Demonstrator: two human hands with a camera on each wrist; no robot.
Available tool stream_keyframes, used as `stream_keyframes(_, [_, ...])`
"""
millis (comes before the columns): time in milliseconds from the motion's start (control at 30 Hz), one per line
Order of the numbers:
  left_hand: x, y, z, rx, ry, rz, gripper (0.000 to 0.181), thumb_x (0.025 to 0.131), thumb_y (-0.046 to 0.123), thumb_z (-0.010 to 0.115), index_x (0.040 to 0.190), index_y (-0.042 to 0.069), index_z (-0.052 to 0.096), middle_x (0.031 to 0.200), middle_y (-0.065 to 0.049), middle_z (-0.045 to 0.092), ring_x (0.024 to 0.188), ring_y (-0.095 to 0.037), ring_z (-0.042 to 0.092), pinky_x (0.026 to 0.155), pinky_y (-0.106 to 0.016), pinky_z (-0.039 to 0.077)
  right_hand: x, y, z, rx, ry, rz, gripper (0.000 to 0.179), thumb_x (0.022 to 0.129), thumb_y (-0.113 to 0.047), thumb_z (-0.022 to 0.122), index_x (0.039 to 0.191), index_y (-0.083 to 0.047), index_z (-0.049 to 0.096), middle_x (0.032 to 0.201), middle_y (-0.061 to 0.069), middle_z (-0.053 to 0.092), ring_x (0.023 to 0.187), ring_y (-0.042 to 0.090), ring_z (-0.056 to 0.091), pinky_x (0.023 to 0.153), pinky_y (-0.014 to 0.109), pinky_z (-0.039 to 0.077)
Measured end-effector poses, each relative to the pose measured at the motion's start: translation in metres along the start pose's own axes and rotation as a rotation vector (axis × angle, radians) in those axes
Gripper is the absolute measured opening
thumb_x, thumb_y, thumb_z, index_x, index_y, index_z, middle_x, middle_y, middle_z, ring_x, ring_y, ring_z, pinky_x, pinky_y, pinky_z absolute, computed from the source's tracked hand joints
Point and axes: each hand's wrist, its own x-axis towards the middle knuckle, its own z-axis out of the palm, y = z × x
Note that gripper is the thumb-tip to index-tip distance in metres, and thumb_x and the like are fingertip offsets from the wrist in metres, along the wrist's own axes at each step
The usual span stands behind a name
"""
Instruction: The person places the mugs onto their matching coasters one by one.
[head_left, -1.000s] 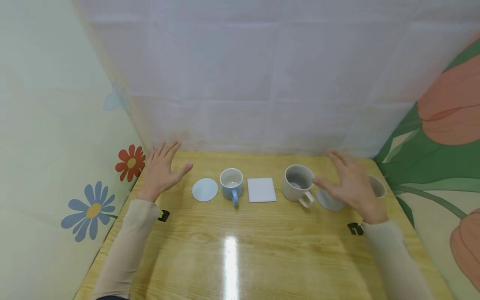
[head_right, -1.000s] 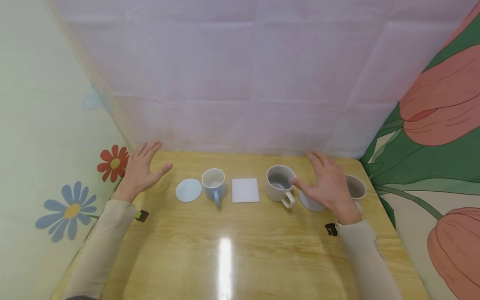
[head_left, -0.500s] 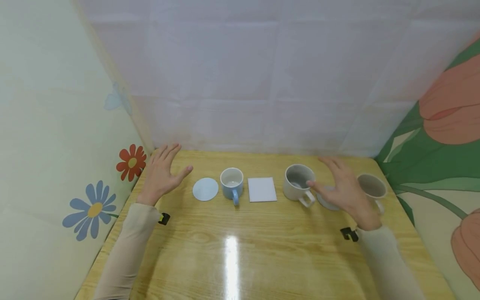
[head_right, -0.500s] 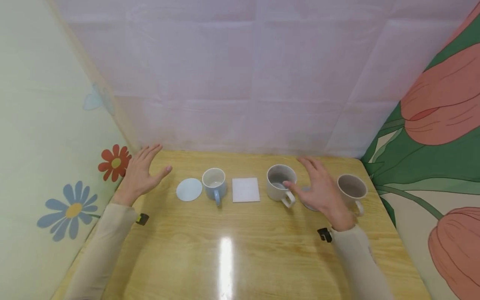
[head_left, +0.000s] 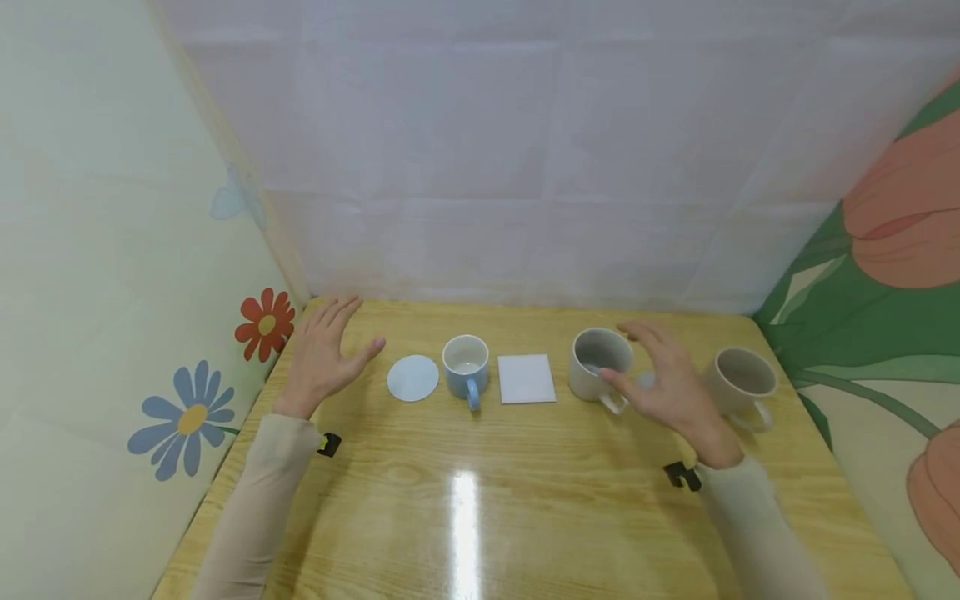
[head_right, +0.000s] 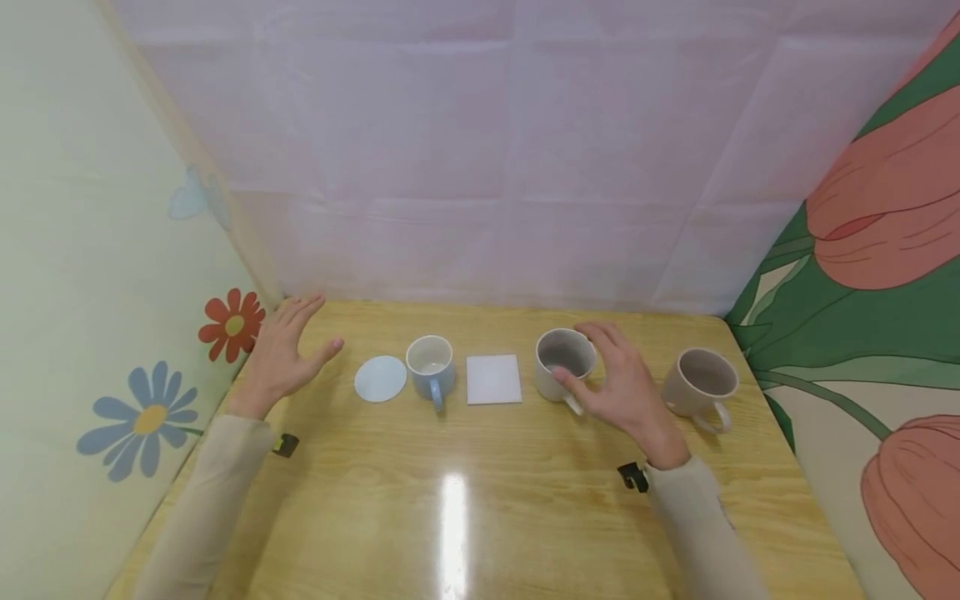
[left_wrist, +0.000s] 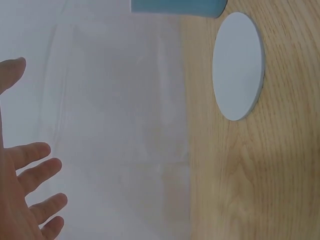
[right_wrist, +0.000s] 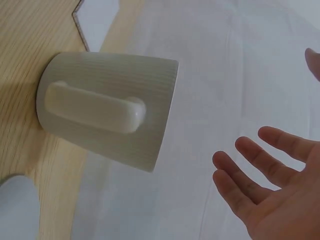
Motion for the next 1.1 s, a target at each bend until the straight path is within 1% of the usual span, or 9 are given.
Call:
stream_keyframes(100, [-0.003,0.0,0.002,-0.003,-0.006,0.004,0.083,0.095,0.056,0.071,0.16,0.011,0.048,0.165,-0.017,0.048,0.156,-0.048,0.035,0.123,-0.074,0.026,0.001,-0.001,0.004,0.026,0.036,-0.058,0.07,0.085,-0.022,0.089,0.143,0.001,0.059,0.141,0.023,0.063,0.12,0.044,0.062,0.099,0.069,0.05])
stream_keyframes(233, [-0.005,-0.002,0.005,-0.009,-0.016,0.005,0.082,0.096,0.056,0.071,0.16,0.009,0.049,0.165,-0.017,0.048,0.157,-0.047,0.034,0.125,-0.073,0.025,0.004,-0.003,0.009,0.064,0.067,-0.118,0.066,0.082,-0.017,0.088,0.139,0.002,0.062,0.136,0.022,0.066,0.117,0.041,0.064,0.099,0.063,0.052])
stream_keyframes(300, [-0.006,-0.003,0.007,-0.012,-0.016,0.004,0.082,0.096,0.056,0.071,0.159,0.008,0.049,0.165,-0.017,0.048,0.157,-0.048,0.033,0.124,-0.073,0.025,0.005,-0.005,0.013,0.086,0.078,-0.134,0.064,0.082,-0.015,0.088,0.138,0.002,0.063,0.134,0.022,0.068,0.117,0.04,0.065,0.1,0.058,0.052])
stream_keyframes(433, [-0.009,-0.006,0.011,-0.018,-0.015,-0.004,0.082,0.096,0.056,0.071,0.159,0.009,0.05,0.164,-0.017,0.048,0.157,-0.048,0.033,0.124,-0.075,0.024,0.005,-0.007,0.021,0.118,0.103,-0.157,0.061,0.08,-0.012,0.088,0.136,0.002,0.066,0.127,0.021,0.071,0.113,0.04,0.067,0.099,0.042,0.053])
stream_keyframes(533, [-0.013,-0.007,0.013,-0.04,-0.017,-0.012,0.08,0.096,0.055,0.071,0.159,0.01,0.05,0.164,-0.018,0.049,0.157,-0.047,0.033,0.124,-0.076,0.023,0.003,-0.008,0.027,0.119,0.119,-0.172,0.06,0.079,-0.013,0.088,0.134,0.001,0.067,0.124,0.02,0.072,0.11,0.039,0.067,0.097,0.036,0.052])
stream_keyframes(667, [-0.018,-0.01,0.019,-0.055,-0.022,-0.012,0.078,0.096,0.052,0.072,0.159,0.01,0.051,0.164,-0.018,0.049,0.156,-0.049,0.034,0.124,-0.075,0.023,0.001,-0.009,0.034,0.116,0.128,-0.185,0.06,0.08,-0.014,0.087,0.134,0.001,0.068,0.124,0.021,0.073,0.11,0.037,0.068,0.095,0.041,0.055])
stream_keyframes(867, [-0.023,-0.012,0.024,-0.066,-0.031,-0.001,0.077,0.096,0.049,0.074,0.158,0.01,0.051,0.164,-0.017,0.049,0.157,-0.047,0.033,0.123,-0.077,0.023,0.0,-0.011,0.042,0.144,0.111,-0.172,0.059,0.082,-0.014,0.086,0.136,0.0,0.065,0.125,0.022,0.071,0.11,0.039,0.068,0.093,0.049,0.057])
stream_keyframes(967, [-0.025,-0.012,0.026,-0.072,-0.035,0.004,0.077,0.095,0.048,0.074,0.158,0.01,0.051,0.164,-0.018,0.049,0.157,-0.047,0.033,0.122,-0.077,0.023,0.0,-0.011,0.046,0.155,0.111,-0.17,0.057,0.082,-0.013,0.086,0.133,0.003,0.066,0.125,0.023,0.071,0.109,0.039,0.068,0.093,0.047,0.056])
stream_keyframes(1100, [-0.028,-0.012,0.029,-0.086,-0.036,0.013,0.077,0.096,0.046,0.075,0.158,0.008,0.051,0.163,-0.019,0.05,0.156,-0.05,0.034,0.122,-0.076,0.024,0.0,-0.012,0.051,0.162,0.117,-0.183,0.054,0.081,-0.013,0.086,0.129,0.005,0.067,0.122,0.022,0.072,0.108,0.038,0.069,0.096,0.039,0.056])
